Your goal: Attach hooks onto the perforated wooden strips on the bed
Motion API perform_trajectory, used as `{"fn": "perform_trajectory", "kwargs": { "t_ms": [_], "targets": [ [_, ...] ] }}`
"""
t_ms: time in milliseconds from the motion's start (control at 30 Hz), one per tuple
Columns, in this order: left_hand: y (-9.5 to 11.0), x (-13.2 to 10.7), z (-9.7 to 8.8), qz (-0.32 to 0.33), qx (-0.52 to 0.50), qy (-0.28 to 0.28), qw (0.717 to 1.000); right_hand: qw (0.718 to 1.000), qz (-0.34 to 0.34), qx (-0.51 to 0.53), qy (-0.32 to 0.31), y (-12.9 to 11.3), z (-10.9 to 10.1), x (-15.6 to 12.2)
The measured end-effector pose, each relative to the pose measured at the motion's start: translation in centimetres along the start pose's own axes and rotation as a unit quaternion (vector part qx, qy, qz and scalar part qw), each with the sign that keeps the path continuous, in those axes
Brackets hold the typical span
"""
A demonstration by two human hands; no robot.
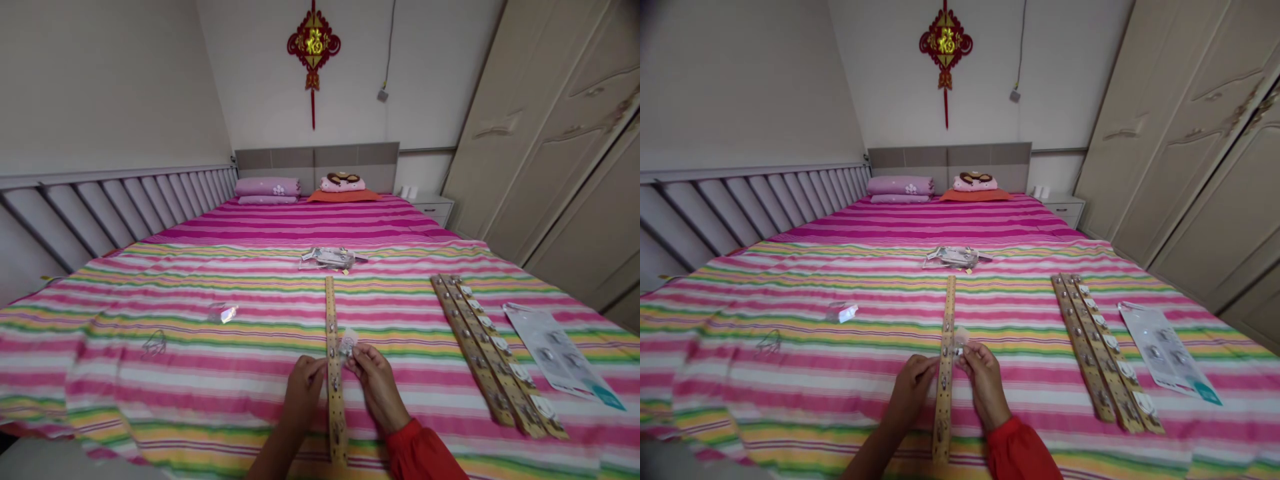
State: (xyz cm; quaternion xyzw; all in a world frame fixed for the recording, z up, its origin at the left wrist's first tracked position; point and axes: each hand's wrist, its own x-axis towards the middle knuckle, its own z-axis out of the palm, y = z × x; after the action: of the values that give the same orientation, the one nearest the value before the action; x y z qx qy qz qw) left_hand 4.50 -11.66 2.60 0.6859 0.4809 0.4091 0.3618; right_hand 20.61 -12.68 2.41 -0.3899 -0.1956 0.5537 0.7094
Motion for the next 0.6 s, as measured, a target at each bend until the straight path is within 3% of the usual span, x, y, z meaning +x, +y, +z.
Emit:
{"fn": "perform_trajectory", "kwargs": {
  "t_ms": [100,233,433,600],
  "targets": [
    [0.3,1.7,-1.0,-0.049,-0.064,0.057,0.995,1.0,-0.006,-0.028,0.001,-1.0,0.2,1.1],
    [1.2,5.7,-1.5,-0.099,-0.158,0.021,0.982,0.996,-0.017,-0.091,-0.021,-2.1,1.1,3.6],
    [1.2,11.7,0.0,-0.11,-0.215,-0.009,0.97,0.989,-0.03,-0.134,-0.045,-2.6,3.4,7.4],
    [0.0,14.3,1.4,-0.13,-0.239,-0.017,0.962,0.984,-0.044,-0.162,-0.06,-2.1,4.3,9.7]
  ]
}}
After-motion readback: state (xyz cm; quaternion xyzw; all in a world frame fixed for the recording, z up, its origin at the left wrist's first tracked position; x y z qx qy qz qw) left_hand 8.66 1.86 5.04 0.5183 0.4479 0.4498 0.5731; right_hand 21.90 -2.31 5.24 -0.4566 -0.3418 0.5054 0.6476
